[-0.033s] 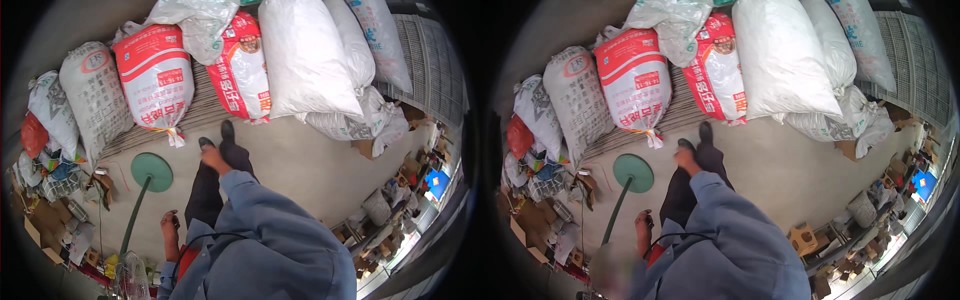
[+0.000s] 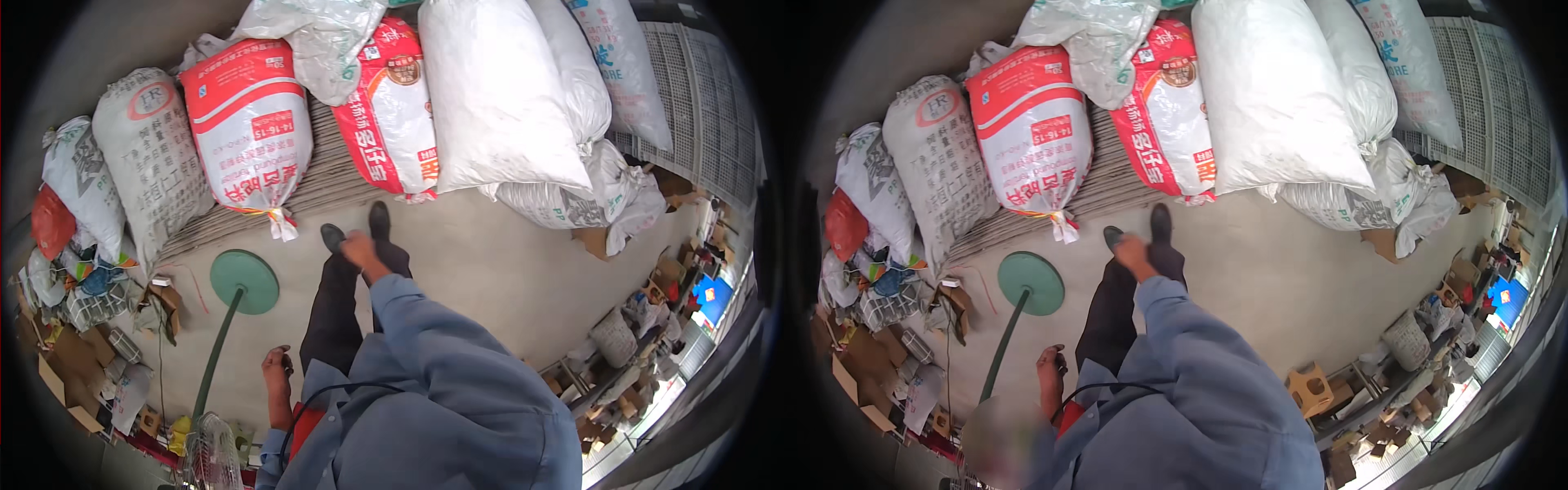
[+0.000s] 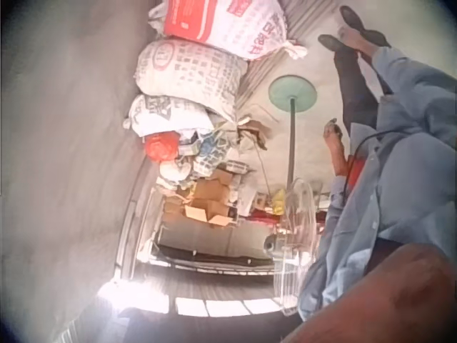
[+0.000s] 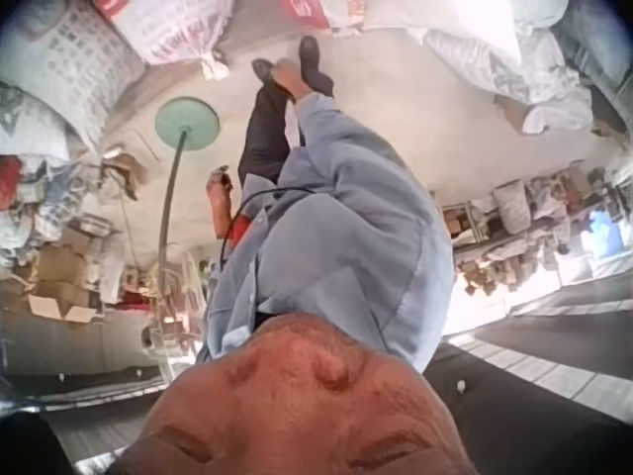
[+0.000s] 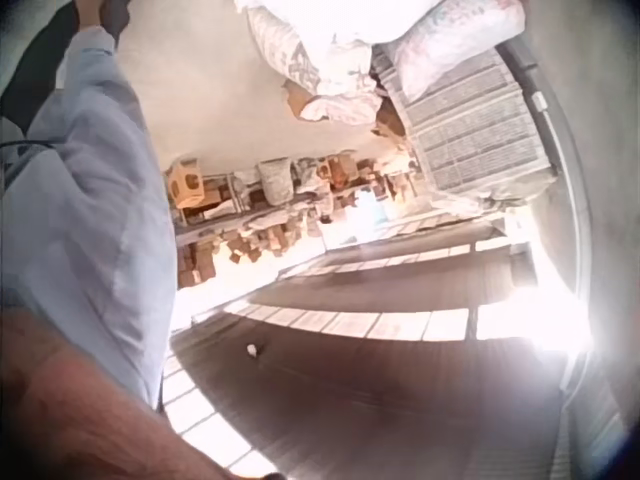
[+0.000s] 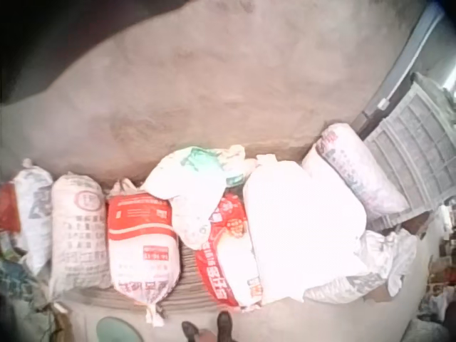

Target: The person unties a large white sack with red Chinese text and a yellow drawstring. After opening the sack, they reach inside and handle small, dark, cylindrical objects, picking them up and inspecting them by hand.

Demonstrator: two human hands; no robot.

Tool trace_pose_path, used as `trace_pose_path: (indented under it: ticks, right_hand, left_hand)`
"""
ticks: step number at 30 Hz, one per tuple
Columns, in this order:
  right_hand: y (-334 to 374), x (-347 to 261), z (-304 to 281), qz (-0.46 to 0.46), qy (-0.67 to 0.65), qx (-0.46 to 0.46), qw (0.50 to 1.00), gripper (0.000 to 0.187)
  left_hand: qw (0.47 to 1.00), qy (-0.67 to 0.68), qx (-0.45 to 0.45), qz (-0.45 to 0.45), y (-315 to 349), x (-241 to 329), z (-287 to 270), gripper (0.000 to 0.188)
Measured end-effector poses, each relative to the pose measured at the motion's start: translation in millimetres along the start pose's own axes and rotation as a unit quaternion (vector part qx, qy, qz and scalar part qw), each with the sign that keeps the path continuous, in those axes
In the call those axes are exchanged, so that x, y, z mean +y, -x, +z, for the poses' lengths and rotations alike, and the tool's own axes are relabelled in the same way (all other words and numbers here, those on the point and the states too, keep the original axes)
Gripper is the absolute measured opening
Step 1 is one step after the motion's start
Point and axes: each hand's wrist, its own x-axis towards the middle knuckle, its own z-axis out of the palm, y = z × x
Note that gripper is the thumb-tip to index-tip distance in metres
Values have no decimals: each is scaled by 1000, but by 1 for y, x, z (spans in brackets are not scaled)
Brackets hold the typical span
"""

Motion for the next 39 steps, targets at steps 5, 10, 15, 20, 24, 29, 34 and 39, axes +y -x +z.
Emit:
trace_pose_path:
  ticks: [5, 10, 15, 20, 24, 29, 34, 39]
  right_hand:
    - [-75, 153, -99, 168, 10, 153, 974, 65]
    - [-178, 213, -93, 68, 103, 263, 957, 101]
    - [-262, 309, -65, -64, 33, 279, 957, 95]
    - [-288, 351, -73, -26, 67, 189, 979, 59]
    - [-232, 292, -42, -75, -157, 198, 965, 46]
    - [-124, 94, 37, 55, -487, 81, 868, 43]
    - [8, -65, -12, 82, -595, 1, 799, 25]
    - [149, -173, -152, 38, -644, 5, 764, 23]
  left_hand:
    - [997, -60, 28, -43, -4, -59, 16, 25]
    - [972, -199, 58, -107, -20, -123, 44, 29]
    - [947, -300, 60, -102, -26, -150, 63, 33]
    - [947, -322, 9, -22, -45, -189, 52, 31]
    - [964, -254, 43, -63, -41, -176, 48, 30]
    - [987, -105, 77, -94, -18, -152, 17, 28]
    - [998, -58, 21, 8, 15, -104, 10, 26]
    - [998, 0, -29, 61, 45, -81, -10, 27]
